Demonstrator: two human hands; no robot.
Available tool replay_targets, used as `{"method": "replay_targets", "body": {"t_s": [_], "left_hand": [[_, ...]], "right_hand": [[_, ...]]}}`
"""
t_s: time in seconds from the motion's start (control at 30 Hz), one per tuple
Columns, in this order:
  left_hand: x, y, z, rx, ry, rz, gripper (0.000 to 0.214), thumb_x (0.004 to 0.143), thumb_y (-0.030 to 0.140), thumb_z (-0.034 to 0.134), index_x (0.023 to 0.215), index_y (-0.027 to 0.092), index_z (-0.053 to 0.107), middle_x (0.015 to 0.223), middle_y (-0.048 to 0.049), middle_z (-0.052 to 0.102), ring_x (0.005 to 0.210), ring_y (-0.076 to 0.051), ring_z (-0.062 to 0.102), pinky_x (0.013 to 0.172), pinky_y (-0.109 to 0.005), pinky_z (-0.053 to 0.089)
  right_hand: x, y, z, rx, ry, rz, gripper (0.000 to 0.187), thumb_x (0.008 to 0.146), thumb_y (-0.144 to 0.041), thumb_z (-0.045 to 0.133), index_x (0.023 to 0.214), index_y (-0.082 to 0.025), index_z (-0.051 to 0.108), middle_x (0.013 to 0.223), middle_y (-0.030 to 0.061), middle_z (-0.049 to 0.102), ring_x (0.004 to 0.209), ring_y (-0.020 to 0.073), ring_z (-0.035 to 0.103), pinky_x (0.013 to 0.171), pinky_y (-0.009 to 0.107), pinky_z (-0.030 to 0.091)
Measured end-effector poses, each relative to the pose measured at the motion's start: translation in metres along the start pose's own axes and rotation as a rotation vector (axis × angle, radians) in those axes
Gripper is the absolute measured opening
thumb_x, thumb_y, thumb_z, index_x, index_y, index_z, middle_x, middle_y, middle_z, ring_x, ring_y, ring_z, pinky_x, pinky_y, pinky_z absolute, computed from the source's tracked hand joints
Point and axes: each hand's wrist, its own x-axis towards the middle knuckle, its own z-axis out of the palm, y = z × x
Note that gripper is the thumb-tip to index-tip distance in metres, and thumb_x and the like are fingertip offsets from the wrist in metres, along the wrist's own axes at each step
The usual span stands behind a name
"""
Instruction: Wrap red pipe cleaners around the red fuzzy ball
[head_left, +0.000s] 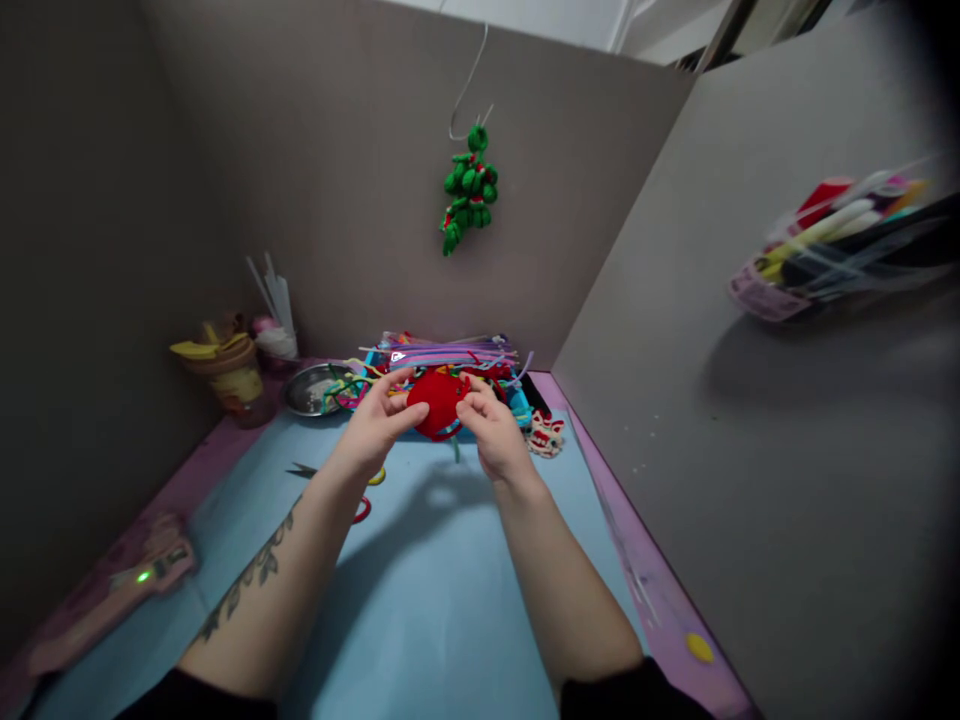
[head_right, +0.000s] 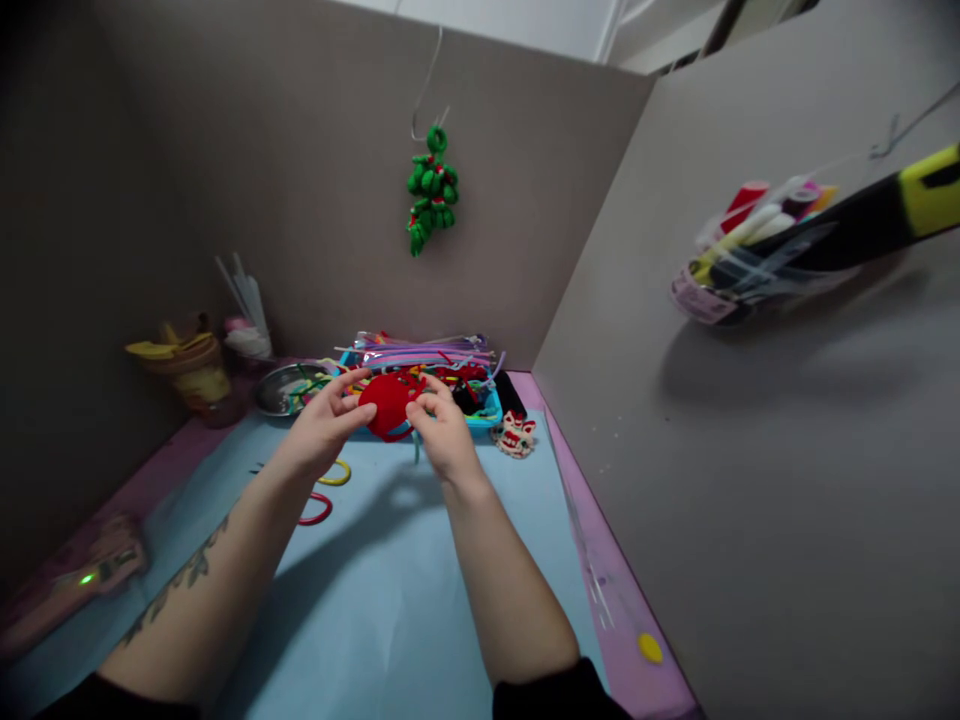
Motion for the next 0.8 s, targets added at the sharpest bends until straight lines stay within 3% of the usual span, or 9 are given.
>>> {"method": "replay_targets", "body": {"t_s": [0.13,0.3,0.37,0.47,0.57,0.67,0.8], "left_hand": [[0.001,0.003,-0.005,0.061,-0.028,0.017,0.077,0.062,0.025,0.081,0.127,0.013,0.042,0.079,-0.0037,0.071,0.069,-0.015,0.067,0.072,-0.029,0.050],[0.001,0.004,-0.006,0.063,0.026,0.029,0.077,0.063,0.027,0.081,0.128,0.014,0.043,0.085,-0.0065,0.072,0.072,-0.017,0.067,0.072,-0.031,0.051],[0.003,0.002,-0.006,0.083,0.035,0.045,0.074,0.065,0.029,0.079,0.128,0.014,0.044,0.086,-0.0070,0.071,0.073,-0.017,0.066,0.072,-0.030,0.051],[0.005,0.000,-0.007,0.155,0.201,0.229,0.055,0.068,0.029,0.076,0.117,0.017,0.053,0.092,-0.0052,0.067,0.080,-0.015,0.064,0.073,-0.026,0.049],[0.002,0.003,-0.005,0.223,0.352,0.381,0.038,0.070,0.027,0.074,0.103,0.018,0.058,0.081,-0.0010,0.063,0.075,-0.012,0.061,0.069,-0.022,0.046],[-0.007,0.006,0.003,0.303,0.195,0.275,0.038,0.072,0.027,0.073,0.105,0.017,0.059,0.074,-0.0023,0.066,0.071,-0.014,0.062,0.066,-0.023,0.046],[-0.017,0.004,0.018,0.415,0.141,0.246,0.054,0.069,0.023,0.074,0.119,0.018,0.053,0.081,-0.0042,0.069,0.071,-0.016,0.063,0.060,-0.023,0.047]], "right_hand": [[-0.001,-0.001,-0.001,-0.073,-0.039,0.062,0.030,0.074,-0.047,0.062,0.061,-0.020,0.058,0.133,0.0105,0.052,0.134,0.0264,0.038,0.109,0.038,0.025],[-0.003,-0.003,-0.002,-0.118,-0.034,0.039,0.021,0.071,-0.039,0.069,0.065,-0.019,0.064,0.144,0.0091,0.043,0.136,0.0255,0.035,0.112,0.039,0.020],[-0.002,-0.002,-0.001,-0.066,-0.034,0.040,0.021,0.069,-0.037,0.072,0.063,-0.019,0.065,0.142,0.0083,0.045,0.136,0.0257,0.035,0.112,0.039,0.021],[0.001,0.002,0.003,0.087,0.046,0.041,0.024,0.069,-0.038,0.073,0.058,-0.019,0.062,0.126,0.0079,0.060,0.128,0.0252,0.044,0.110,0.039,0.027],[0.005,0.005,0.005,0.274,0.124,0.094,0.024,0.068,-0.042,0.073,0.064,-0.019,0.065,0.098,0.0060,0.070,0.112,0.0240,0.055,0.103,0.040,0.036],[0.006,0.006,0.008,0.385,0.128,0.118,0.025,0.067,-0.042,0.075,0.073,-0.019,0.068,0.085,0.0034,0.071,0.098,0.0221,0.061,0.097,0.039,0.042],[0.002,0.003,0.012,0.417,0.113,0.087,0.027,0.069,-0.042,0.074,0.081,-0.019,0.070,0.084,0.0022,0.072,0.094,0.0202,0.062,0.094,0.037,0.044]]}}
